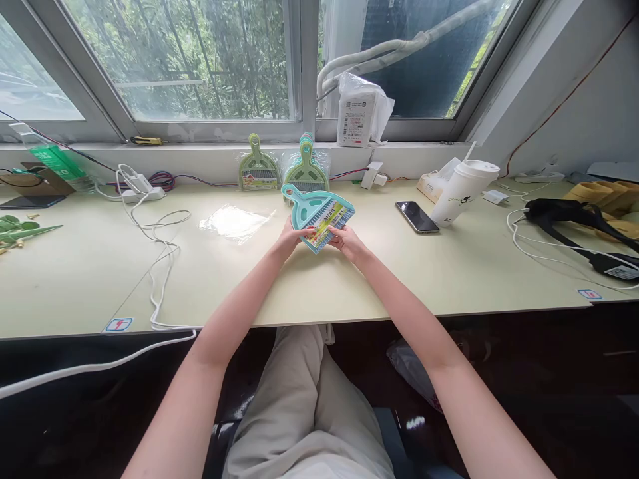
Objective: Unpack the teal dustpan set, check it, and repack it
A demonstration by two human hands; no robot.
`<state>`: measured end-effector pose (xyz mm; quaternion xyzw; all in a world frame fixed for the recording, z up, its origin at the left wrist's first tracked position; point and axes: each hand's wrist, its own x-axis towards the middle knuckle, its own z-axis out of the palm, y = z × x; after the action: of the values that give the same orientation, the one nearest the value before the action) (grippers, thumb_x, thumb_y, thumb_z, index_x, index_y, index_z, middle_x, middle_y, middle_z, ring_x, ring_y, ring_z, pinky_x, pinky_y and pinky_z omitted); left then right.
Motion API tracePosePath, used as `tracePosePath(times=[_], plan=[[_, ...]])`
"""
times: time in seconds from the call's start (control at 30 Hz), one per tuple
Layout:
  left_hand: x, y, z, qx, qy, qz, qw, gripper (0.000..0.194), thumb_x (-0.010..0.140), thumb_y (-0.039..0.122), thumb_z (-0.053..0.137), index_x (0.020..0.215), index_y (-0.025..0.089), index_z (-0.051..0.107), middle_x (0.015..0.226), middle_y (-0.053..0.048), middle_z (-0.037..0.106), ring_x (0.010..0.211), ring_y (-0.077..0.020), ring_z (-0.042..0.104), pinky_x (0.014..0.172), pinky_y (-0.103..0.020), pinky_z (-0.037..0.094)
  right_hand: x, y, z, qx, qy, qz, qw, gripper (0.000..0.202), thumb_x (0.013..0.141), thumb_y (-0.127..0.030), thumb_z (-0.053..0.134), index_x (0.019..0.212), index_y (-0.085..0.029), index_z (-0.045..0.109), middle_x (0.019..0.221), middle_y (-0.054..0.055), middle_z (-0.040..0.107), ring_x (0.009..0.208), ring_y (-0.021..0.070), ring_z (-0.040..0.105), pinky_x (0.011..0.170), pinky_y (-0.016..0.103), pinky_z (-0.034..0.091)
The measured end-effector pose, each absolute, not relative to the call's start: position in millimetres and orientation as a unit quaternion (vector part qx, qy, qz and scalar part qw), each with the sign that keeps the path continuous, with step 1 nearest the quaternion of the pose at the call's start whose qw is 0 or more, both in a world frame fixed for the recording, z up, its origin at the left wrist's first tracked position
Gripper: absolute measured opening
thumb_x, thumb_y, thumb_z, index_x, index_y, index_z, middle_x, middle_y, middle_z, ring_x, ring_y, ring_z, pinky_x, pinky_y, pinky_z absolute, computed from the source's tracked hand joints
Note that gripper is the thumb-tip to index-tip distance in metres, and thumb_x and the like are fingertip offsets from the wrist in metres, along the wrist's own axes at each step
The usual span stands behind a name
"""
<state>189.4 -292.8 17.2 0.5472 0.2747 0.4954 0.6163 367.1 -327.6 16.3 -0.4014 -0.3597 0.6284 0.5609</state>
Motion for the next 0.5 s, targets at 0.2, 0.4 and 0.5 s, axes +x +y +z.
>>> tracePosePath(times=[0.2,0.4,0.5], plan=[[184.6,-291.9,20.5,0.554,0.283,0.481,0.617,0.072,0.063,0.021,0.077,0.13,0.022,0.052,0.115,-0.008,0.066,0.11,-0.0273,0.064,0.093,-0.042,0.054,367.9,-328.1,21.0,-0.393,-0.338,0.641,0.566,0.013,0.088,-0.007,0.056,0.092,-0.017,0.063,0.09,0.003,0.077,0.078,0.0145,0.073,0.09,0.036,0.06],[181.3,-291.6,19.6,0.553,0.285,0.479,0.619,0.074,0.065,0.019,0.074,0.134,0.023,0.048,0.117,-0.007,0.065,0.113,-0.027,0.063,0.096,-0.042,0.053,368.6,-329.2,22.7,-0.386,-0.35,0.635,0.571,0.015,0.086,-0.007,0.056,0.094,-0.017,0.063,0.092,0.004,0.077,0.078,0.016,0.074,0.093,0.04,0.059],[181.0,-290.9,18.6,0.558,0.283,0.476,0.618,0.074,0.064,0.019,0.074,0.134,0.023,0.048,0.117,-0.007,0.065,0.113,-0.0272,0.063,0.097,-0.043,0.052,368.7,-329.6,22.7,-0.385,-0.352,0.636,0.569,0.016,0.086,-0.006,0.054,0.095,-0.016,0.062,0.09,0.004,0.077,0.076,0.0163,0.073,0.093,0.041,0.059]])
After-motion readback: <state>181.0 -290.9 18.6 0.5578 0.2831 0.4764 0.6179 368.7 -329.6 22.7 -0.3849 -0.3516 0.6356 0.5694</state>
